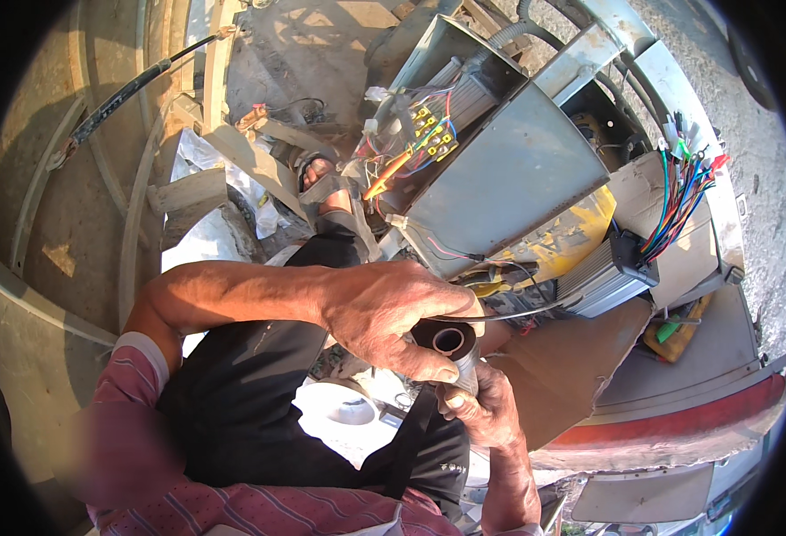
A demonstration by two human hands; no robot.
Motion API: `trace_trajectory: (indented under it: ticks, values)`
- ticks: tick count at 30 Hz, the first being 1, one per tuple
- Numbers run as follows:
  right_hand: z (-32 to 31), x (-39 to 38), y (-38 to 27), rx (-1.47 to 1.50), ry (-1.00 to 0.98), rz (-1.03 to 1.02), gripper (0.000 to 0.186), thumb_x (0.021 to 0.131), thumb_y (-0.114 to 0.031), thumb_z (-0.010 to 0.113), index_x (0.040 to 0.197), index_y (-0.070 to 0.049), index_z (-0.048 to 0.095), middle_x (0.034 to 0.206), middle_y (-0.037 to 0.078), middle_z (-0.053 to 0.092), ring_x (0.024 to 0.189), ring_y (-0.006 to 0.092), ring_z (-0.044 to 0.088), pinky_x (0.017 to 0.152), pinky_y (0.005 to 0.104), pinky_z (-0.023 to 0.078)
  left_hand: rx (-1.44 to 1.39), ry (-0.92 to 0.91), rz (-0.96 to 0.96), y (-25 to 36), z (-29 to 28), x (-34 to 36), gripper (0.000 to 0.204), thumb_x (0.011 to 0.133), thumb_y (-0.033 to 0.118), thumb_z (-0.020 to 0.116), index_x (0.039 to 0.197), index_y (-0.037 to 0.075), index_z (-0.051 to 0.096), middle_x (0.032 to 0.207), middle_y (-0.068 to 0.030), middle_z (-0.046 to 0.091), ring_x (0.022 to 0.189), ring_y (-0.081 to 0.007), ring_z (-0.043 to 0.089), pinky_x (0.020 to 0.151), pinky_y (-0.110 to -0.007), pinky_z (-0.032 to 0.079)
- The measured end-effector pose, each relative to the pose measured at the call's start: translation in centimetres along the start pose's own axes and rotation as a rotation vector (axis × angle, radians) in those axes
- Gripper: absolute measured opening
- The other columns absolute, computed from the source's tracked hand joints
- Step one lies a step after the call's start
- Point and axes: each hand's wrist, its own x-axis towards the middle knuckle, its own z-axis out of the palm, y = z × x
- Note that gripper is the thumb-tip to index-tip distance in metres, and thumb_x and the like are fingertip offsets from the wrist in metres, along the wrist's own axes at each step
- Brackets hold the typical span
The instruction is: The person opens the seat compartment of an electric tricycle to access the battery and controller. They then move to a workbench, pick up a controller unit, and use a multimeter to test electrical connections on the wiring harness. The person uses a screwdriver to adjust terminals while monitoring the multimeter readings.
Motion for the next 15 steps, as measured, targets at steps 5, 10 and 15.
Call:
trace_trajectory:
  ticks: [5,10,15]
  values:
    - [-0.5,-1.4,1.0,-0.052,0.068,-0.026,0.043,0.084,-0.035,0.091,0.104,-0.003,0.069,0.093,0.000,0.066,0.083,0.0083,0.057,0.074,0.0260,0.048,-0.075,-0.074,0.031,-0.1,0.1,0.0,0.047,0.087,0.033,0.082,0.117,0.003,0.063,0.096,-0.0146,0.070,0.089,-0.0342,0.071,0.075,-0.044,0.055]
    - [-2.1,-2.7,2.5,0.022,0.250,-0.138,0.055,0.082,-0.040,0.091,0.105,0.001,0.064,0.082,0.004,0.064,0.066,0.0102,0.058,0.060,0.0254,0.049,0.063,0.069,-0.002,-1.4,-1.2,-0.8,0.046,0.090,0.029,0.082,0.123,0.002,0.064,0.102,-0.0131,0.072,0.093,-0.0252,0.072,0.082,-0.038,0.058]
    - [-4.0,-3.4,4.7,-0.086,0.581,-0.113,0.043,0.091,-0.042,0.079,0.104,-0.005,0.062,0.077,0.001,0.061,0.064,0.0081,0.055,0.057,0.0229,0.045,-0.020,0.508,-0.173,-4.3,-4.4,-3.1,0.022,0.099,0.015,0.073,0.114,0.000,0.066,0.091,-0.0050,0.071,0.081,-0.0099,0.067,0.074,-0.027,0.055]
